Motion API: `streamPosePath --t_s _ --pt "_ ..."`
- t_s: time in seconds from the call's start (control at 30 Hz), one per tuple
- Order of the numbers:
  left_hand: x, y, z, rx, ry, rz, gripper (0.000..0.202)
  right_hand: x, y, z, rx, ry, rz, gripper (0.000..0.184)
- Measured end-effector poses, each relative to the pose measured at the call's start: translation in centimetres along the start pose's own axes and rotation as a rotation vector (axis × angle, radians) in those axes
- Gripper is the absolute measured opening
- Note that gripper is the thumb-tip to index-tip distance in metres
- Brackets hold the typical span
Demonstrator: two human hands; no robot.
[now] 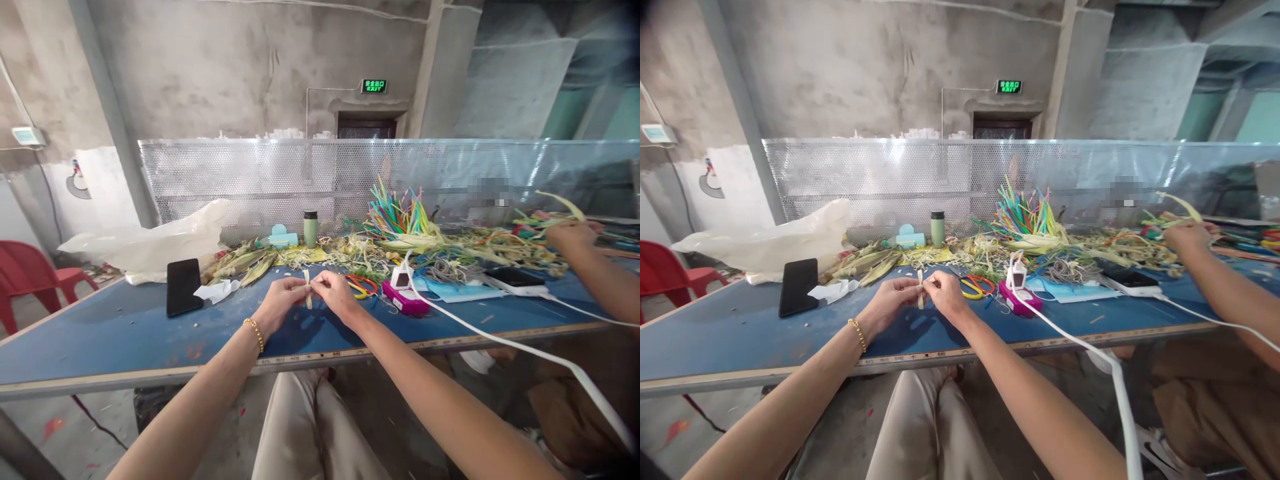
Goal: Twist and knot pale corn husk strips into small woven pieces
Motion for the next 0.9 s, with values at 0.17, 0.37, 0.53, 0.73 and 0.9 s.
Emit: streamPosePath --t_s 0.17,0.37,0.53,0.73,0.9 --pt "0.01 -0.52 -0.30 -0.045 0.012 0.054 0.030 -0.10 -0.50 -0.18 0.009 -0.028 0.064 0.022" --pt "0.11 -0.09 -0.44 -0.027 -0.018 -0.024 0.028 -0.14 -0.03 -0.35 -0.014 -0.104 0.007 0.019" --pt "0.19 0.32 -0.78 0.089 -0.163 -0.088 0.029 -0.13 0.01 -0.13 -0.108 -0.073 0.001 0.019" --pt "0.30 0.35 -0.64 0.113 -0.124 -0.061 0.029 0.11 0.16 -0.37 -0.085 -0.096 0.006 0.019" --pt "0.42 0.28 -0.58 0.013 -0.062 -0.035 0.026 0.24 0.29 -0.40 -0.059 -0.083 -0.006 0.018"
Point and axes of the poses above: each hand's wrist, its own x-axis away from the middle knuckle, its own y-axis out of the palm, z = x × y, the point moved 6 cm from there along -x, towards the middle knuckle, and after that the axes turned 3 degrees about x, right-handed, at the moved point
